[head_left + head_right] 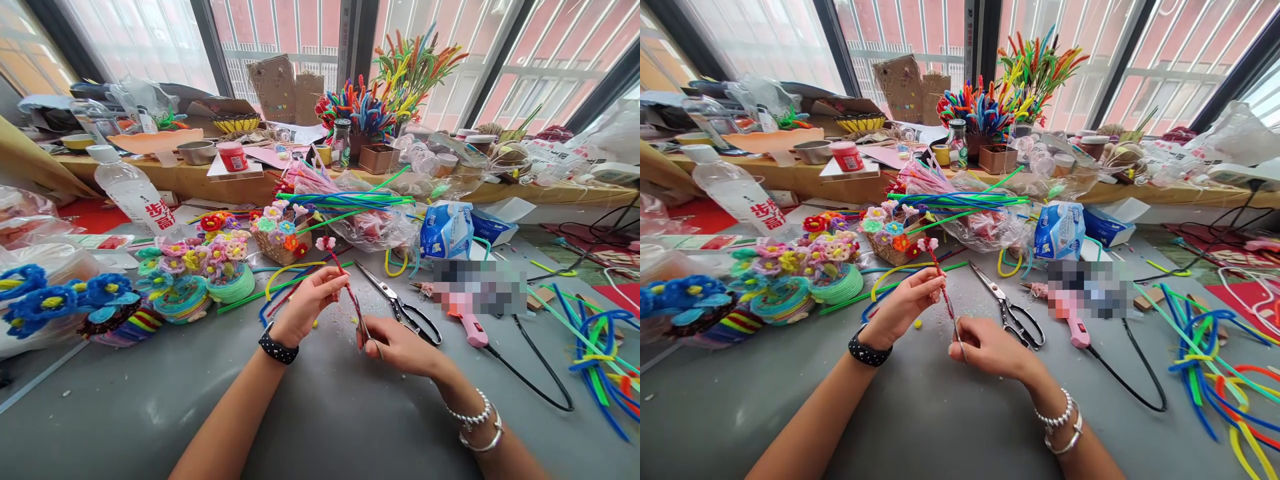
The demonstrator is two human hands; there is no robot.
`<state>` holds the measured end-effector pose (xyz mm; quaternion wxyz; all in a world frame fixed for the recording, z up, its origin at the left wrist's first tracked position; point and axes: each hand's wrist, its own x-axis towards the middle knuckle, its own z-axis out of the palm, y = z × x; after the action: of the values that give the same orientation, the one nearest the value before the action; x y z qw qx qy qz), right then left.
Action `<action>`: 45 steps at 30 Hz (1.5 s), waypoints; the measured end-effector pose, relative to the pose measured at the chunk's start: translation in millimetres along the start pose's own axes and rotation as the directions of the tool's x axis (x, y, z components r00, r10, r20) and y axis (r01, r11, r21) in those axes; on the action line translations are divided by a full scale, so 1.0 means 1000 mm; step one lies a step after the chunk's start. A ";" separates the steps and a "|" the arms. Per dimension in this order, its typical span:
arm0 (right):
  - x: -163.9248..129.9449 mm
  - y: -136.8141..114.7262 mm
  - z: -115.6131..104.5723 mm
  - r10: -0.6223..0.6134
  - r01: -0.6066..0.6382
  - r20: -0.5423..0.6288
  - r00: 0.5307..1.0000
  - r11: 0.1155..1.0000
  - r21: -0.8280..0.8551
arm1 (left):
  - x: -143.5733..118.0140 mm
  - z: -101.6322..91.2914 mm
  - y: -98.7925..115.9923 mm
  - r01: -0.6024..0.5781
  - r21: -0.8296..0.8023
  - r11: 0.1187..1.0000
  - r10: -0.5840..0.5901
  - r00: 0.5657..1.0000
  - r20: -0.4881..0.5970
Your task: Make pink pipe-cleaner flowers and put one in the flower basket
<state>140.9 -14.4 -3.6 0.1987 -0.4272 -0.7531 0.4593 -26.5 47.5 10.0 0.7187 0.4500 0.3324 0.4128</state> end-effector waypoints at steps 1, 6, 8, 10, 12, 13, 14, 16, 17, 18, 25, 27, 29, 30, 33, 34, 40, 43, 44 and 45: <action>0.000 -0.001 0.001 -0.001 0.001 0.005 1.000 1.000 0.015 | 0.000 0.001 0.000 0.006 0.015 1.000 -0.006 1.000 0.016; 0.001 -0.004 0.004 0.004 -0.005 0.012 1.000 0.997 0.081 | -0.002 0.002 0.000 0.007 0.041 0.999 -0.008 1.000 0.020; 0.002 -0.004 0.006 0.002 -0.002 0.004 1.000 0.996 0.089 | -0.002 0.003 0.001 0.001 0.041 0.999 -0.001 1.000 0.008; 0.004 -0.005 0.009 -0.001 0.003 -0.021 1.000 0.996 0.095 | -0.001 0.002 0.000 -0.005 0.035 0.999 0.006 1.000 -0.003; 0.006 -0.006 0.011 0.004 0.001 -0.058 0.998 0.995 0.096 | -0.001 0.002 0.000 -0.014 0.020 1.000 0.015 1.000 -0.022; 0.006 -0.007 0.012 0.011 -0.003 -0.077 0.997 0.995 0.098 | -0.001 0.002 0.000 -0.024 0.009 1.000 0.025 0.999 -0.037; 0.007 -0.007 0.013 0.018 -0.009 -0.092 0.996 0.995 0.101 | -0.001 0.002 0.000 -0.037 -0.003 0.999 0.037 0.998 -0.054; 0.008 -0.007 0.014 0.031 -0.018 -0.119 0.992 0.994 0.109 | 0.000 0.002 0.000 -0.060 -0.026 0.998 0.058 0.995 -0.084; 0.009 -0.007 0.015 0.036 -0.021 -0.131 0.991 0.994 0.112 | 0.000 0.002 0.000 -0.068 -0.036 0.997 0.064 0.994 -0.094; 0.009 -0.007 0.015 0.038 -0.022 -0.144 0.989 0.994 0.111 | 0.000 0.002 0.000 -0.072 -0.046 0.996 0.067 0.993 -0.101; 0.012 -0.005 0.020 0.045 -0.019 -0.241 0.969 0.994 0.111 | -0.001 0.002 0.002 -0.078 -0.089 0.993 0.065 0.989 -0.134; 0.014 -0.005 0.023 0.050 -0.018 -0.266 0.963 0.992 0.122 | 0.000 0.002 0.002 -0.084 -0.101 0.991 0.069 0.988 -0.139; 0.015 -0.003 0.024 0.051 -0.013 -0.292 0.955 0.992 0.129 | 0.000 0.002 0.001 -0.088 -0.111 0.990 0.073 0.988 -0.138; 0.015 -0.002 0.025 0.054 -0.014 -0.301 0.952 0.991 0.132 | 0.000 0.002 0.001 -0.089 -0.113 0.990 0.074 0.988 -0.135; 0.015 0.000 0.024 0.069 -0.029 -0.290 0.955 0.989 0.142 | 0.000 0.001 0.000 -0.088 -0.108 0.990 0.075 0.990 -0.119; 0.015 0.001 0.023 0.070 -0.031 -0.273 0.959 0.989 0.143 | 0.000 0.001 0.000 -0.088 -0.105 0.991 0.076 0.990 -0.117; 0.010 0.001 0.012 0.020 -0.004 -0.148 0.989 0.994 0.108 | -0.001 -0.001 0.003 -0.076 -0.117 0.990 0.063 0.992 -0.106; 0.005 0.000 0.004 -0.008 0.018 -0.130 0.992 0.997 0.078 | -0.001 -0.001 0.004 -0.096 -0.132 0.987 0.082 0.991 -0.110; 0.003 0.000 0.002 -0.015 0.025 -0.137 0.991 0.997 0.075 | -0.001 -0.001 0.004 -0.107 -0.137 0.985 0.092 0.989 -0.115; 0.002 0.000 0.000 -0.017 0.029 -0.147 0.989 0.997 0.076 | -0.001 -0.001 0.004 -0.118 -0.140 0.983 0.101 0.988 -0.121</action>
<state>139.7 -12.3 -4.0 0.2752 -0.4431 -0.7228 0.4533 -29.3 48.1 13.6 0.7062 0.3894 0.3161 0.4998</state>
